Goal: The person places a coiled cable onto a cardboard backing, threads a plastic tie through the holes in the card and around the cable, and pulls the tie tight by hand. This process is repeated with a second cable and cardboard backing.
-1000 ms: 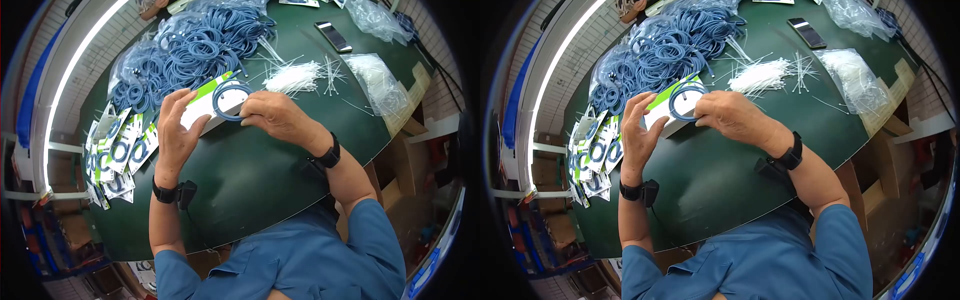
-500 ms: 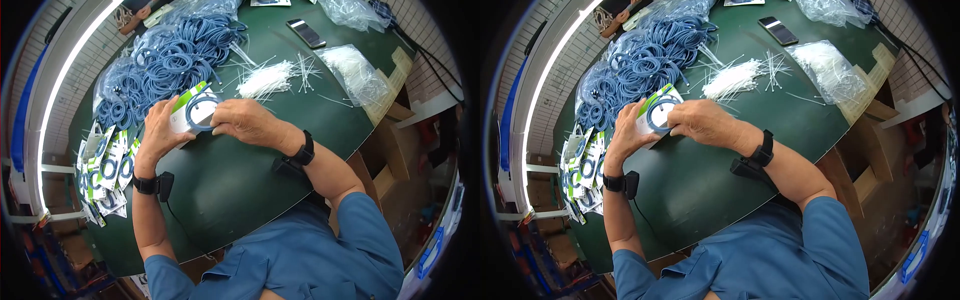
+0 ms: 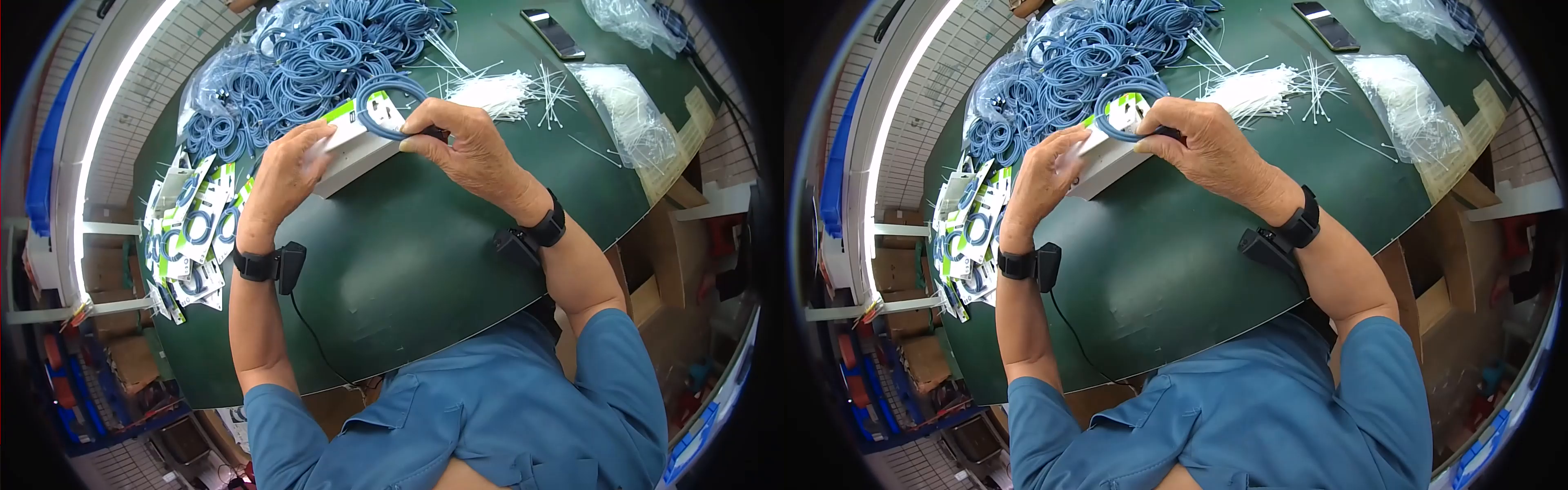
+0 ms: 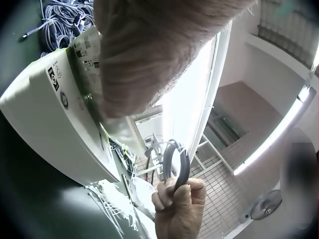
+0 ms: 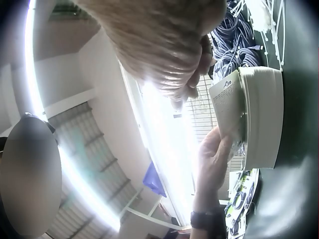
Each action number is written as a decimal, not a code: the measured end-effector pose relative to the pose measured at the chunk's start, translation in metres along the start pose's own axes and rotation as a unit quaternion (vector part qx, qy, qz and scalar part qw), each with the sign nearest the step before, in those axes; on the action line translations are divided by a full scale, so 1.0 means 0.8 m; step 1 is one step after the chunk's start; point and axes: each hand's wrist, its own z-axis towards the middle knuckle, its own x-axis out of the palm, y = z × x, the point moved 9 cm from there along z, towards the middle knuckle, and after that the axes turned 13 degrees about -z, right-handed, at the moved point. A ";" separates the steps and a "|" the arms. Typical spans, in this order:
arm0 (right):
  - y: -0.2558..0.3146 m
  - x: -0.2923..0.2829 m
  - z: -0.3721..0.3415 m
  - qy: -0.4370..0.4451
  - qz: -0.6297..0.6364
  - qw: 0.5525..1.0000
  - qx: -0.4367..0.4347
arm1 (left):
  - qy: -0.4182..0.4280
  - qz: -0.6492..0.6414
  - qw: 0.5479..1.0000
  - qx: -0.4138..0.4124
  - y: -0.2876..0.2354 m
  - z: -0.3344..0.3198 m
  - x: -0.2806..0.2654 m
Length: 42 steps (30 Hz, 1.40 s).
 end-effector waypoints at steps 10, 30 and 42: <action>0.019 -0.037 -0.003 -0.083 0.095 0.992 -0.003 | -0.172 0.205 0.955 0.129 -0.139 -0.079 -0.030; 0.075 0.074 -0.038 0.023 -0.120 0.982 -0.142 | -0.212 0.045 0.968 0.129 -0.133 -0.142 0.039; 0.090 0.071 -0.060 0.027 -0.093 0.961 -0.258 | -0.161 -0.746 0.560 -0.323 -0.054 -0.212 0.155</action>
